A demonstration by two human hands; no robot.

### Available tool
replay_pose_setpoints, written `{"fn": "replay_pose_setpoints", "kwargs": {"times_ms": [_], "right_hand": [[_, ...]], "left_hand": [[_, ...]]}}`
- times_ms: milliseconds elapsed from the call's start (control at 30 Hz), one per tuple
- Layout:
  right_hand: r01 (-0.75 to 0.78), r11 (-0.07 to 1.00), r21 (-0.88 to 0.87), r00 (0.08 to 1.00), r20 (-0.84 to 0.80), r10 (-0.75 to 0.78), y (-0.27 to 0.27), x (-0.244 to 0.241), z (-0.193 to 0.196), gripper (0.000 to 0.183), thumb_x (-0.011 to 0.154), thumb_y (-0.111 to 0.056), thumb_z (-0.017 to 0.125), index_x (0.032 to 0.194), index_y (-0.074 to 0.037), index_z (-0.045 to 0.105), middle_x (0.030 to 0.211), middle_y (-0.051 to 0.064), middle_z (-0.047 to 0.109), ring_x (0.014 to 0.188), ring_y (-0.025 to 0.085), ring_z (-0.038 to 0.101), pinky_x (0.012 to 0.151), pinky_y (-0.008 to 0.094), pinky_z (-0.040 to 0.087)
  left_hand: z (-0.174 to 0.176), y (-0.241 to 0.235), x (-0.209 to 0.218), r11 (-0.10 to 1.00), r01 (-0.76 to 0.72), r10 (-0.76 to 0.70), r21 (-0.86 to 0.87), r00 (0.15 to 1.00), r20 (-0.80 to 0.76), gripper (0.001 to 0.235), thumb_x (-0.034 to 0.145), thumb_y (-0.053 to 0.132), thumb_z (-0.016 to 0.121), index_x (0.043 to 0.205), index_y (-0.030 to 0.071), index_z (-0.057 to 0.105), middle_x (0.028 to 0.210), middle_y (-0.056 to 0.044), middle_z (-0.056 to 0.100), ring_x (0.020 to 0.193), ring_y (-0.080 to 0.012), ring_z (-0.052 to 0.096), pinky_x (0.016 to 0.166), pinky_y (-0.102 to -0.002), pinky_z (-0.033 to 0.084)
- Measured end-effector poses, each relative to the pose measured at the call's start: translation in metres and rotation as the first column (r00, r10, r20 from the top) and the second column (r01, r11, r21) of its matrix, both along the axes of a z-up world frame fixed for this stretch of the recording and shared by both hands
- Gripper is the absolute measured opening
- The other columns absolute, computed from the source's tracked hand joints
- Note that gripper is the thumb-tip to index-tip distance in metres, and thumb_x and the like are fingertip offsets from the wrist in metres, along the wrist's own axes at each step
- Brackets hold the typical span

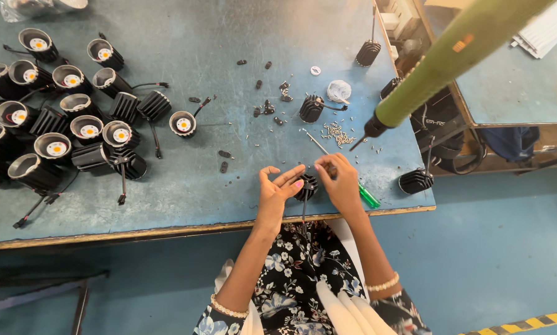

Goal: The person assembles an LED light fixture by fitting housing components together, inserting wiring through ports, and securing the assembly with an electric screwdriver and a manual screwdriver.

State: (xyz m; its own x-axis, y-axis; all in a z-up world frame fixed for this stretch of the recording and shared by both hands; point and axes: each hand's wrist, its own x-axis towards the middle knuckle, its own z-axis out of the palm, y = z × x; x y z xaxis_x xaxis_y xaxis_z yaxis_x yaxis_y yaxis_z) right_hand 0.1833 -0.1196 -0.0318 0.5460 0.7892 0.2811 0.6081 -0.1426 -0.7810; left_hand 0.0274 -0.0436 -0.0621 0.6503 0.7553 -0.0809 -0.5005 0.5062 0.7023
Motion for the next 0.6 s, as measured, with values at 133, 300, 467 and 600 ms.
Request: {"fn": "replay_pose_setpoints", "kwargs": {"times_ms": [133,300,467,600], "right_hand": [[0.032,0.99,0.136,0.917,-0.398,0.025,-0.025,-0.01,-0.001,0.01,0.095,-0.006,0.069,0.102,0.001,0.069,0.101,0.002,0.063,0.082,0.008,0.062,0.073,0.022,0.053],[-0.059,0.985,0.164,0.991,-0.108,0.077,-0.043,-0.034,0.025,0.008,0.093,0.001,0.07,0.101,0.001,0.07,0.103,0.004,0.065,0.086,0.01,0.064,0.076,0.025,0.056],[-0.259,0.966,0.012,0.926,0.287,0.245,-0.032,-0.044,0.062,0.014,0.088,-0.001,0.072,0.103,-0.001,0.069,0.101,0.009,0.066,0.083,0.019,0.066,0.076,0.031,0.056],[-0.277,0.957,-0.082,0.881,0.376,0.287,-0.025,-0.048,0.072,0.013,0.087,-0.003,0.071,0.1,-0.001,0.069,0.099,0.009,0.065,0.086,0.024,0.066,0.075,0.034,0.057]], "left_hand": [[0.0,0.001,-0.001,1.0,0.007,-0.007,-0.007,1.0,-0.001,0.051,0.088,-0.007,0.065,0.118,0.009,0.027,0.137,-0.033,0.06,0.135,-0.0318,0.056,0.116,-0.038,0.041],[-0.002,0.002,0.0,1.0,0.022,-0.022,-0.006,1.0,0.005,0.052,0.088,-0.007,0.066,0.119,0.009,0.027,0.138,-0.033,0.059,0.136,-0.0326,0.055,0.115,-0.039,0.041],[-0.004,0.002,0.0,0.999,0.021,-0.021,-0.025,1.0,0.007,0.052,0.089,-0.006,0.065,0.12,0.009,0.027,0.138,-0.033,0.059,0.136,-0.0327,0.055,0.115,-0.038,0.042],[-0.007,0.001,0.001,1.0,0.01,-0.009,-0.026,1.0,0.03,0.051,0.09,-0.006,0.065,0.12,0.009,0.027,0.139,-0.033,0.058,0.135,-0.0323,0.055,0.113,-0.037,0.043]]}}
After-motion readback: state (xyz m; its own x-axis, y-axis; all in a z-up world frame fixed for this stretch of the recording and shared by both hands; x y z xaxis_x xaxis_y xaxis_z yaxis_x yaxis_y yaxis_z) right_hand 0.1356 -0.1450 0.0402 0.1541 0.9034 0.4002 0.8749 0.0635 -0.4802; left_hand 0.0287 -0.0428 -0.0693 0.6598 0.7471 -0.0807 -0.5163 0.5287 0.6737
